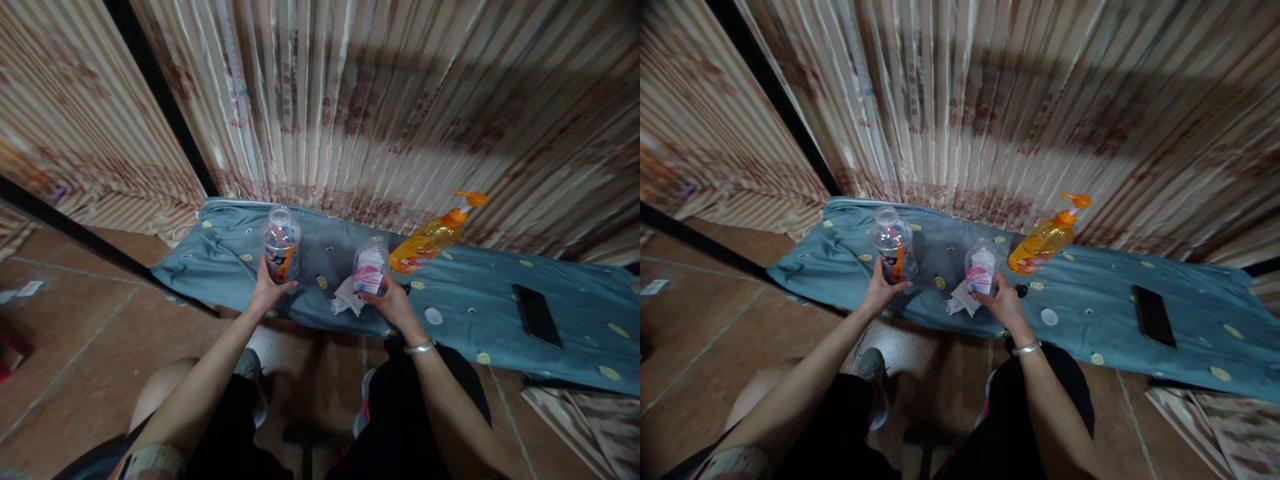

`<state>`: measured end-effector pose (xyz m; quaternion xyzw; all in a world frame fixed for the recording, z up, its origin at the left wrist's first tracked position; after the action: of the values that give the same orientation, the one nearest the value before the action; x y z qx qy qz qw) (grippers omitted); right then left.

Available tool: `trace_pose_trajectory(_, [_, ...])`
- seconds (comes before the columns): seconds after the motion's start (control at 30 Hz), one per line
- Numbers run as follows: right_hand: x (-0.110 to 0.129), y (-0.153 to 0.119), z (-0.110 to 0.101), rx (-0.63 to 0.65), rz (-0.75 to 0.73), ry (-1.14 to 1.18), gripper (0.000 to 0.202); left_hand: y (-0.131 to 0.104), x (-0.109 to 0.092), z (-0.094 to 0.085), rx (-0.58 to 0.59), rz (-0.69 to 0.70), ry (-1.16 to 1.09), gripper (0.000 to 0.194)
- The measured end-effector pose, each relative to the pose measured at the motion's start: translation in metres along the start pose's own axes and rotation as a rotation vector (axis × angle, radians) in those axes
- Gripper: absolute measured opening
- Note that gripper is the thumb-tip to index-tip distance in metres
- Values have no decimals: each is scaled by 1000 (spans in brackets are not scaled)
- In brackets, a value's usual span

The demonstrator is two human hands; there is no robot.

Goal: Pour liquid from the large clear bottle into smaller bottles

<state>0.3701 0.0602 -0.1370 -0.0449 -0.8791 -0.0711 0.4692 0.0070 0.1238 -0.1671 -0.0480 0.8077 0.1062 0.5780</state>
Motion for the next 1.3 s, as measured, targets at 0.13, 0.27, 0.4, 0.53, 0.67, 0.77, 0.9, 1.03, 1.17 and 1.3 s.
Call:
trace_pose_trajectory(0.13, [0, -2, -1, -14, 5, 4, 47, 8, 1, 6, -25, -62, 1, 111])
trace_pose_trajectory(0.27, [-1, -2, 0, -13, 4, 54, 48, 16, -3, 4, -53, -104, 29, 88])
trace_pose_trajectory(0.4, [-1, -3, 0, -16, 11, 70, 50, 17, -11, 1, -47, -121, 47, 75])
trace_pose_trajectory(0.53, [1, -4, -4, -40, 7, 72, 50, 11, -23, -2, -16, -105, 36, 73])
trace_pose_trajectory(0.67, [2, -2, -10, -76, 12, 90, 51, 0, -35, -3, 46, -85, -4, 79])
trace_pose_trajectory(0.77, [2, 0, -13, -95, 20, 87, 53, -9, -41, -3, 81, -79, -43, 92])
trace_pose_trajectory(0.9, [1, 1, -11, -101, 20, 94, 58, -21, -44, -2, 119, -103, -70, 93])
trace_pose_trajectory(1.03, [-2, 1, -7, -88, 15, 102, 55, -29, -47, 0, 166, -125, -112, 90])
trace_pose_trajectory(1.17, [-3, 0, -3, -69, 5, 108, 51, -32, -53, 1, 231, -144, -186, 80])
trace_pose_trajectory(1.3, [-3, 0, -1, -76, 10, 62, 49, -33, -59, 0, 298, -167, -303, 80])
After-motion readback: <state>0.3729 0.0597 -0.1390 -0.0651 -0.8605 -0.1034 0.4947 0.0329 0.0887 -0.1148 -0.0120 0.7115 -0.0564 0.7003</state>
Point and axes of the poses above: each hand's wrist, its own y-axis towards the middle knuckle, its own z-axis out of the palm, x = y × z, the point moved 6 cm from there along y, towards the middle knuckle, and after that the axes turned 2 degrees about -z, right-handed, at the moved point
